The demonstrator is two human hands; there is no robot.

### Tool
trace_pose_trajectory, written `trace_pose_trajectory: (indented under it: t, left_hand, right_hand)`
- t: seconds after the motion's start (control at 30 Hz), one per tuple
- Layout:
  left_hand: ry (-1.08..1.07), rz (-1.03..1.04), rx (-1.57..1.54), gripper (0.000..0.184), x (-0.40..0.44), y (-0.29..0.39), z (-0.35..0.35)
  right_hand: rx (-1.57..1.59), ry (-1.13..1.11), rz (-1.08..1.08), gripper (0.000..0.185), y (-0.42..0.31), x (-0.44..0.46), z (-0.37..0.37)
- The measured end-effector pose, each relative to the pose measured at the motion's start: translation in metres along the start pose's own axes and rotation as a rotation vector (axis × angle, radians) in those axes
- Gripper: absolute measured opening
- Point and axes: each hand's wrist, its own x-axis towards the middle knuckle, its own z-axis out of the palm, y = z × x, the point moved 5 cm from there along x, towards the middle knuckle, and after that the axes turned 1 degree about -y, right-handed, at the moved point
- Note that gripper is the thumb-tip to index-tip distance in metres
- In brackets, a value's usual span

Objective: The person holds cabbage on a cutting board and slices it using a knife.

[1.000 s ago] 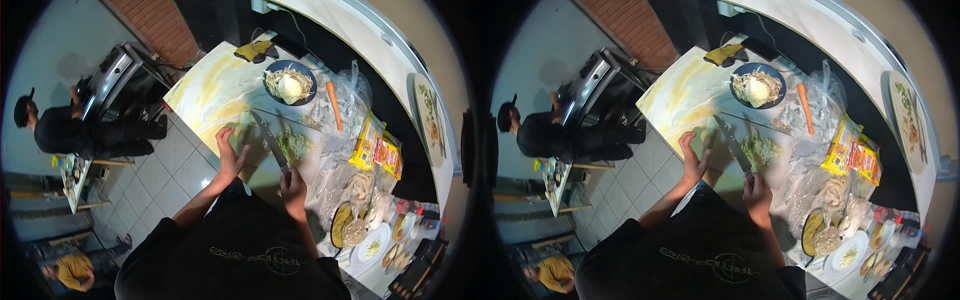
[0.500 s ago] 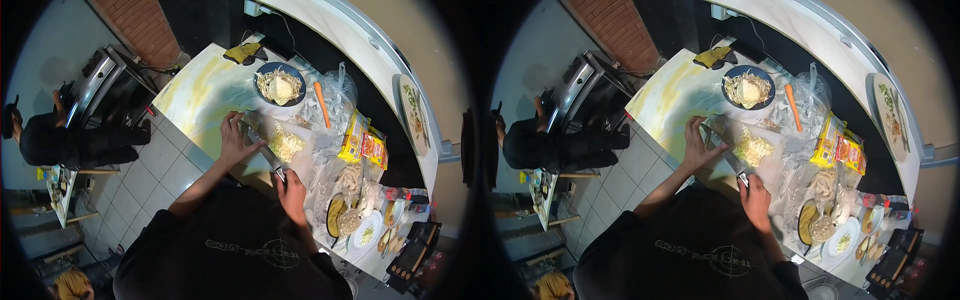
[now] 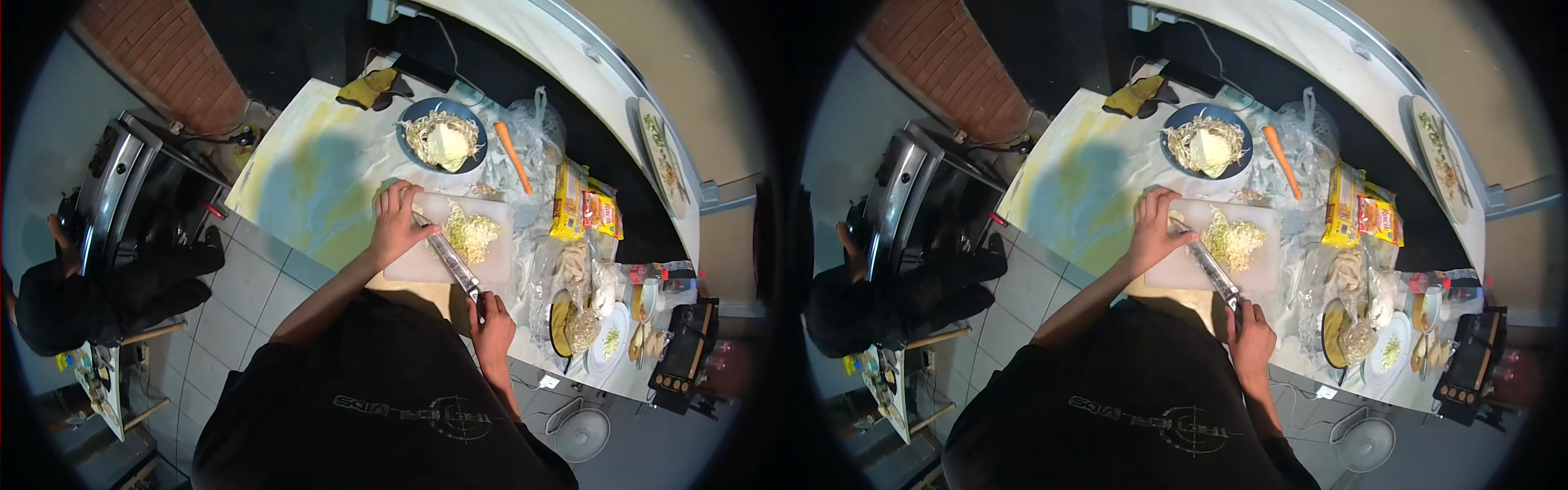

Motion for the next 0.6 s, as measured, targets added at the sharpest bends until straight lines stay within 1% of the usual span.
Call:
trace_pose_trajectory:
  t: [0.07,0.1,0.13,0.2,0.23,0.27,0.33,0.37,0.4,0.47,0.5,0.53,0.57,0.6]
  left_hand:
    - [-0.092,-0.008,-0.011,0.078,0.002,0.002,0.019]
    - [-0.121,-0.016,-0.042,0.071,0.005,0.007,0.024]
    - [-0.151,-0.026,-0.059,0.071,0.004,0.012,0.031]
    - [-0.168,0.044,-0.083,0.069,0.015,0.025,0.039]
    - [-0.151,0.03,-0.125,0.051,0.019,0.03,0.038]
    - [-0.145,0.026,-0.123,0.051,0.02,0.029,0.041]
    - [-0.167,0.075,-0.182,0.028,0.021,0.031,0.04]
    - [-0.139,0.069,-0.203,0.011,0.019,0.032,0.036]
    - [-0.155,0.069,-0.19,0.011,0.018,0.028,0.035]
    - [-0.069,-0.014,-0.242,0.015,0.015,0.015,0.021]
    - [-0.062,-0.032,-0.261,0.028,0.015,0.009,0.012]
    - [-0.078,-0.04,-0.25,0.028,0.012,0.008,0.002]
    - [-0.088,-0.127,-0.226,0.035,0.009,0.005,-0.006]
    - [-0.088,-0.206,-0.201,0.043,0.008,0.002,-0.011]
  right_hand:
    - [-0.025,-0.008,0.037,0.022,0.008,-0.004,-0.006]
    - [-0.039,-0.02,0.072,0.022,0.009,-0.006,-0.011]
    - [-0.031,-0.008,0.093,0.021,0.012,-0.01,-0.022]
    - [-0.032,-0.011,0.111,0.021,0.018,-0.015,-0.033]
    - [-0.038,-0.014,0.106,0.021,0.024,-0.016,-0.035]
    - [-0.012,0.004,0.101,0.021,0.032,-0.019,-0.037]
    - [0.031,0.023,0.101,0.021,0.046,-0.016,-0.041]
    - [0.079,0.001,0.124,0.021,0.056,-0.015,-0.042]
    - [0.13,-0.025,0.151,0.022,0.061,-0.014,-0.043]
    - [0.216,-0.064,0.185,0.021,0.068,-0.009,-0.04]
    - [0.33,-0.132,0.215,0.021,0.072,-0.007,-0.034]
    - [0.441,-0.203,0.245,0.022,0.076,-0.008,-0.028]
    - [0.496,-0.28,0.244,0.025,0.076,-0.009,-0.022]
    - [0.606,-0.261,0.206,0.03,0.081,-0.013,-0.005]
